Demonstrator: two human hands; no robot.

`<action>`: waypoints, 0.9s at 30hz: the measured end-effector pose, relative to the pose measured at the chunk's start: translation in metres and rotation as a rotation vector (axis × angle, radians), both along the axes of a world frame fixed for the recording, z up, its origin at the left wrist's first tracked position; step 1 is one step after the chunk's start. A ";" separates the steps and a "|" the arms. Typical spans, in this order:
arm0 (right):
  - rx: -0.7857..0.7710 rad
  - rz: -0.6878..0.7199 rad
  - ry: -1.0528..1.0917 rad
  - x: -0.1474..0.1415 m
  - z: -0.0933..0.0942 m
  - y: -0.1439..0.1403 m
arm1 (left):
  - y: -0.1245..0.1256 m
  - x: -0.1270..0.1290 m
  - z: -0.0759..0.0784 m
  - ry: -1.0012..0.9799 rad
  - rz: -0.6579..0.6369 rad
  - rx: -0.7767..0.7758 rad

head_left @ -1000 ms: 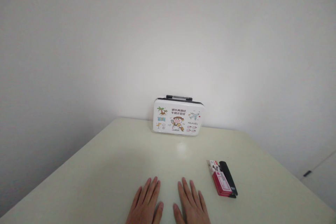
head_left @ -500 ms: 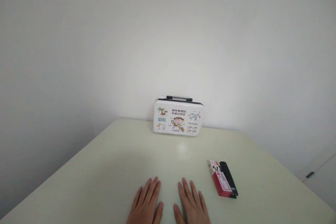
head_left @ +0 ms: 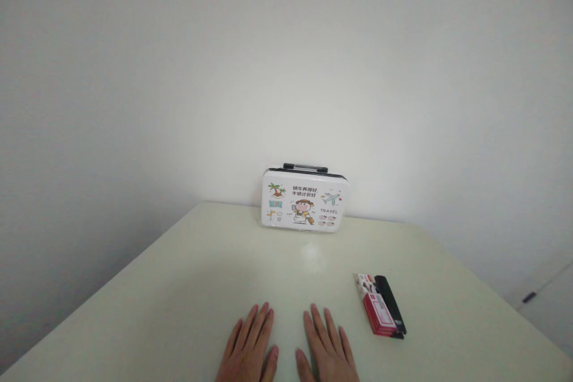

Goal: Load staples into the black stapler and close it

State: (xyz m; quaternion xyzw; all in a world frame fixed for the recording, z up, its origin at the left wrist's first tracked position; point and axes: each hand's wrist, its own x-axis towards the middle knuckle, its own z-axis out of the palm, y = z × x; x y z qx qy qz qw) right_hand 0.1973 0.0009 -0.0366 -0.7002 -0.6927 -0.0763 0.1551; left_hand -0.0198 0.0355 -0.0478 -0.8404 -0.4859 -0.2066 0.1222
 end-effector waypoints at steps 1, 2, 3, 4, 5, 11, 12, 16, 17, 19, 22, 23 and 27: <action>0.005 0.001 0.003 0.000 -0.001 0.000 | 0.000 0.000 -0.002 -0.005 0.004 0.002; 0.011 0.002 0.006 0.001 -0.002 0.000 | 0.001 0.000 -0.004 -0.007 0.008 0.003; 0.016 0.004 0.007 0.001 -0.003 0.000 | 0.001 0.001 -0.005 -0.005 0.010 0.004; 0.021 0.006 0.008 0.001 -0.004 0.001 | 0.002 0.001 -0.006 -0.002 0.008 0.008; 0.024 0.008 0.008 0.001 -0.005 0.001 | 0.002 0.001 -0.007 0.001 0.006 0.014; 0.024 0.012 0.011 0.002 -0.009 0.001 | 0.000 -0.001 -0.001 0.016 -0.002 0.015; 0.026 0.013 0.014 0.002 -0.009 0.001 | 0.000 -0.001 0.001 0.025 -0.004 0.011; 0.033 0.013 0.013 0.003 -0.010 0.001 | -0.002 -0.003 0.003 0.037 -0.008 0.009; 0.033 0.011 0.010 0.003 -0.010 0.001 | -0.002 -0.003 0.003 0.035 -0.011 0.009; 0.030 0.006 0.004 0.002 -0.009 0.001 | -0.002 -0.003 0.003 0.029 -0.012 0.011; 0.021 0.003 0.002 0.001 -0.007 0.001 | -0.002 -0.003 0.002 0.044 -0.008 -0.004; 0.019 0.002 0.002 0.001 -0.007 0.001 | -0.001 -0.003 0.002 0.054 -0.006 -0.009; 0.024 0.000 -0.018 0.000 -0.004 0.001 | 0.001 -0.002 -0.001 0.061 0.000 -0.004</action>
